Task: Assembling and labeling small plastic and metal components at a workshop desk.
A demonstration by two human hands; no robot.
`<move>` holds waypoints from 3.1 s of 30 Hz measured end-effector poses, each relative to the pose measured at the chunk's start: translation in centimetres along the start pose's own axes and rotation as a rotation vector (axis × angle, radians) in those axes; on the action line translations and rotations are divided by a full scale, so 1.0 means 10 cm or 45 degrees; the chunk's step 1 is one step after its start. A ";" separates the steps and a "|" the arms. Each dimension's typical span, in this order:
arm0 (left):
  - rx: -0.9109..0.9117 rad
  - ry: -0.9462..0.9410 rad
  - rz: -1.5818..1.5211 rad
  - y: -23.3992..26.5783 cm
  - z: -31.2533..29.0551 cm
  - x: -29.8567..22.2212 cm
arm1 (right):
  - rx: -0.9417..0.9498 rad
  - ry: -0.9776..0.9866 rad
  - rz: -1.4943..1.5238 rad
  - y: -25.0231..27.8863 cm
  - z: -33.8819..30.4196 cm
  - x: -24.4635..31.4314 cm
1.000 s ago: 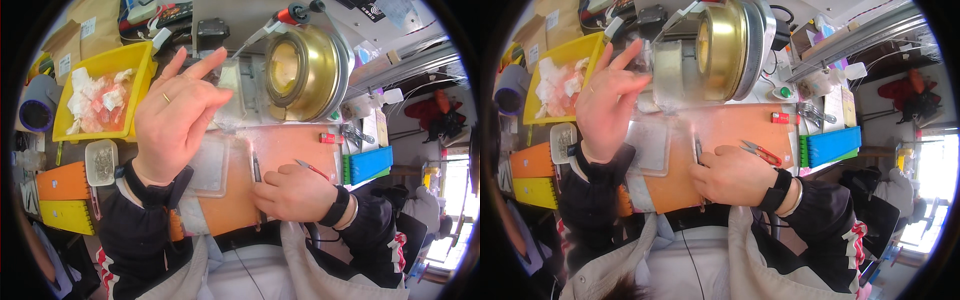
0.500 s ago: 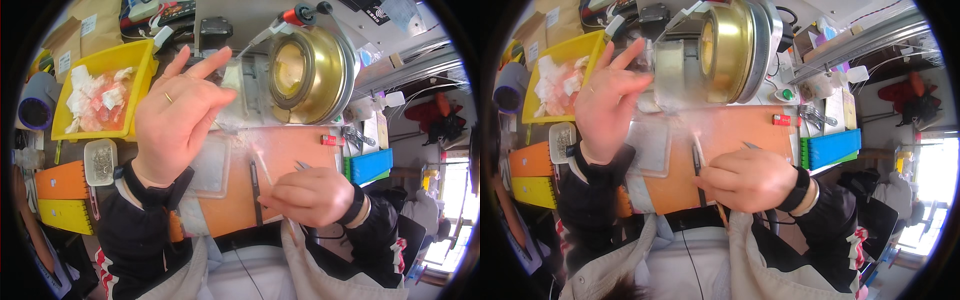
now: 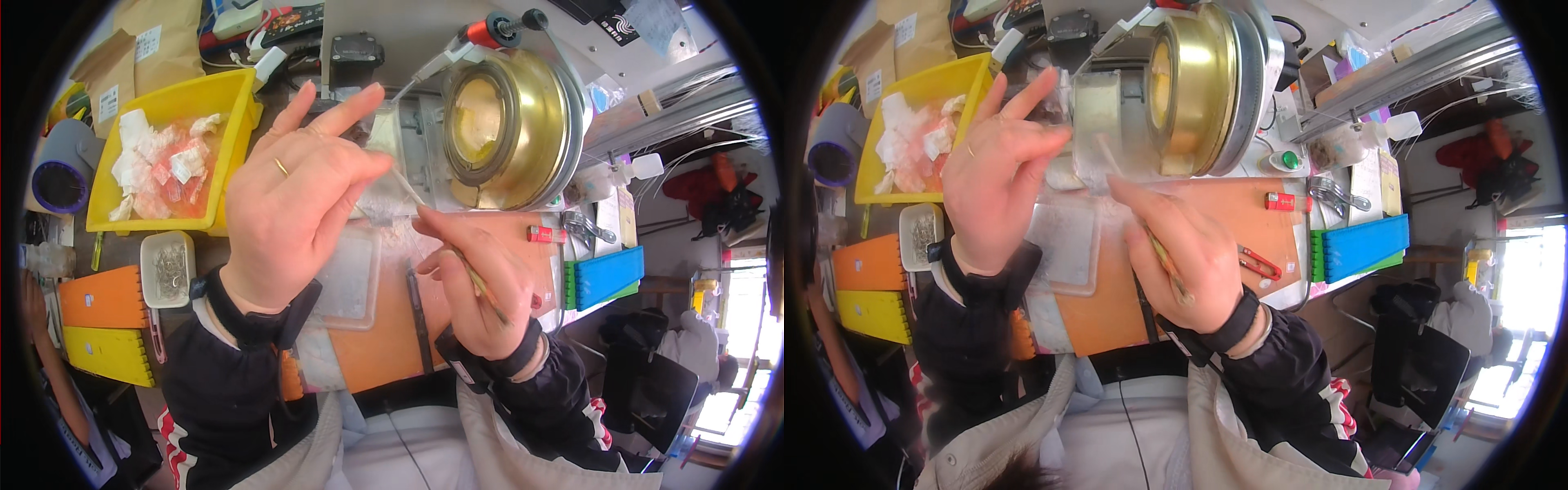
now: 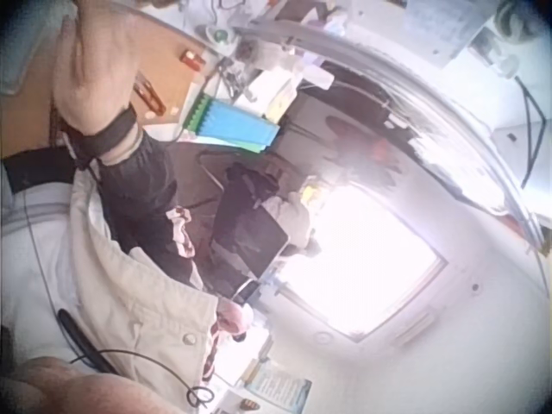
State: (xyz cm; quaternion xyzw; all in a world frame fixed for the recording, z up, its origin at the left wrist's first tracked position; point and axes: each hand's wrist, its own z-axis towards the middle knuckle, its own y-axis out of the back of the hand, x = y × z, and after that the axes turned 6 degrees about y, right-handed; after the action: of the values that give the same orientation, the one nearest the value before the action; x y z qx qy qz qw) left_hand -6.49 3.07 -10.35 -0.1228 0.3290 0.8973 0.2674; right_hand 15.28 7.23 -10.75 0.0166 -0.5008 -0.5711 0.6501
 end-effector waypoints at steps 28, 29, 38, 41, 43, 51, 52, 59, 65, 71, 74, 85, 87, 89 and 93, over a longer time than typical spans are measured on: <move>0.023 -0.035 0.091 0.02 -0.04 -0.03 | 0.105 0.084 -0.058 -0.06 0.02 -0.08; 0.024 -0.042 0.092 0.01 -0.04 -0.03 | 0.062 0.148 -0.068 -0.01 -0.01 -0.05; 0.066 0.041 0.014 0.03 -0.03 -0.02 | -0.051 0.327 -0.086 0.13 -0.08 -0.01; 0.044 0.052 -0.015 0.05 0.01 -0.05 | -0.037 0.365 -0.140 0.13 0.02 0.02; 0.048 0.057 -0.020 0.04 0.00 -0.04 | -0.002 0.347 -0.145 0.13 0.08 0.02; 0.038 0.065 -0.052 0.05 -0.02 -0.03 | 0.023 0.341 -0.147 0.11 -0.04 0.03; 0.029 0.058 -0.058 0.03 -0.01 -0.03 | 0.050 0.306 -0.168 0.09 -0.09 0.02; 0.051 0.058 0.075 0.01 -0.01 -0.06 | 0.429 -0.050 -0.333 -0.03 -0.32 0.03; 0.013 0.092 0.089 -0.02 0.01 -0.08 | 0.541 0.016 -0.225 0.09 -0.40 0.04; -0.002 0.056 0.050 0.02 0.00 -0.06 | 0.354 0.183 -0.203 0.23 -0.48 0.13; -0.016 0.054 0.055 0.01 -0.02 -0.04 | 0.283 0.180 -0.251 0.36 -0.58 0.20; 0.025 0.058 0.077 0.02 0.00 -0.05 | 0.299 -0.066 -0.429 0.61 -1.03 0.17; 0.016 0.048 0.074 0.02 0.00 -0.05 | 0.303 -0.002 -0.412 0.53 -0.89 0.21; -0.029 0.036 0.068 0.00 -0.02 -0.03 | 0.297 0.063 -0.399 0.38 -0.72 0.24; -0.038 0.014 0.022 -0.07 0.01 -0.05 | 0.448 0.089 -0.451 0.09 -0.51 0.14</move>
State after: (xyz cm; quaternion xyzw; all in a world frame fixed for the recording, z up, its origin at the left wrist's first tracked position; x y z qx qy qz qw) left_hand -5.68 3.37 -10.50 -0.1288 0.3182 0.9036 0.2561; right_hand 19.13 3.67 -11.86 0.2364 -0.5591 -0.5793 0.5440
